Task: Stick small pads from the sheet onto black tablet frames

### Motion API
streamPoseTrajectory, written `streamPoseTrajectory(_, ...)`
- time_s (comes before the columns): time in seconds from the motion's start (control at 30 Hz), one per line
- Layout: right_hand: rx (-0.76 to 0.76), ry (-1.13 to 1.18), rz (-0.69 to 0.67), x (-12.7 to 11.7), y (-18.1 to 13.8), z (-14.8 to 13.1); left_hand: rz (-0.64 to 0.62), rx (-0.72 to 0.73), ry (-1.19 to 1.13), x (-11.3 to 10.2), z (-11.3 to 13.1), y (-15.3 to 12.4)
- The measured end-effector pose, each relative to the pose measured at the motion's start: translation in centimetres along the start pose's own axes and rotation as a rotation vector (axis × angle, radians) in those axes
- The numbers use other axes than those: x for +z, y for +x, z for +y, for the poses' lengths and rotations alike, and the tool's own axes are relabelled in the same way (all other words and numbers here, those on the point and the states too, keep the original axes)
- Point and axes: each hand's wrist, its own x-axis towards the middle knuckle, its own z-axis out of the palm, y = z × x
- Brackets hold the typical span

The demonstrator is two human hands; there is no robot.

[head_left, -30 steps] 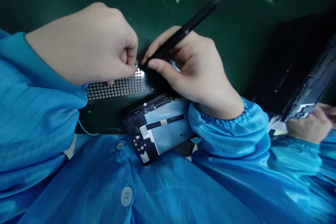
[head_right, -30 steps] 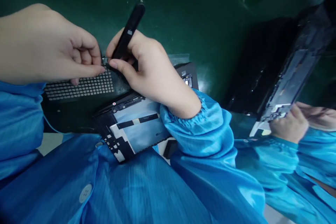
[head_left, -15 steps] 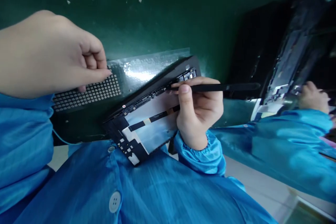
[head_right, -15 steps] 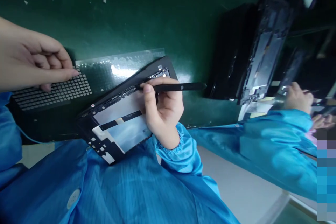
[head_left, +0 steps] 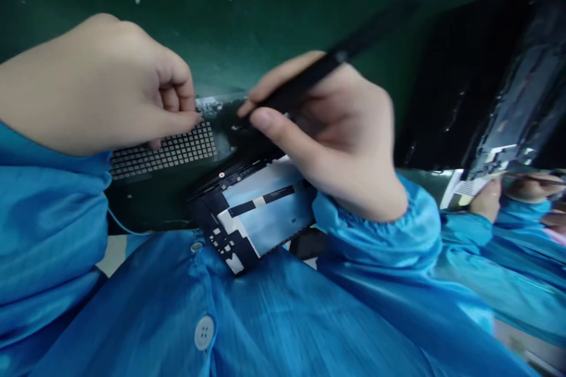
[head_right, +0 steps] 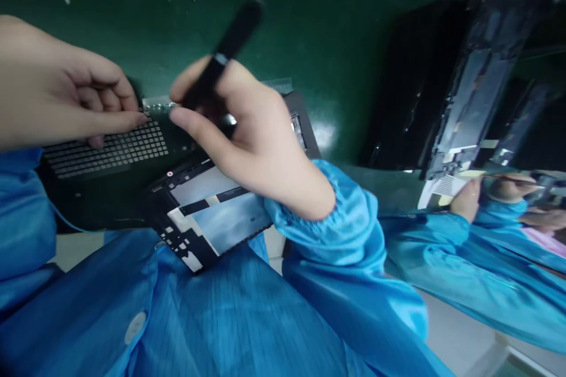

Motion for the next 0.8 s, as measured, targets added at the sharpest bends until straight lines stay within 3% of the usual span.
streamPoseTrajectory(0.07,-0.019,0.007,-0.172,0.6,2.3,0.8,0.014,-0.023,0.082,-0.5,1.9,0.1)
streamPoseTrajectory(0.13,-0.016,0.013,-0.244,1.3,3.6,1.6,0.0,-0.009,0.124,-0.7,3.0,0.2)
streamPoseTrajectory(0.3,0.0,0.052,-0.211,2.0,3.3,2.1,0.007,0.006,0.149,-0.3,2.6,0.2)
streamPoseTrajectory(0.47,-0.037,-0.038,-0.262,1.8,3.9,2.2,0.028,0.031,0.127,-0.1,2.0,0.2)
streamPoseTrajectory(0.53,-0.034,0.075,-0.257,1.5,3.9,2.4,0.026,0.031,0.121,-0.2,2.2,0.3)
streamPoseTrajectory(0.63,0.022,0.288,-0.058,0.8,2.0,2.4,0.019,-0.007,0.111,-0.2,2.4,0.3)
streamPoseTrajectory(0.73,0.071,0.16,0.421,0.6,-2.0,2.0,0.0,-0.041,0.106,0.0,1.5,0.2)
streamPoseTrajectory(0.8,0.061,0.071,0.657,0.8,-4.5,2.1,-0.041,-0.005,0.048,0.2,0.1,0.1)
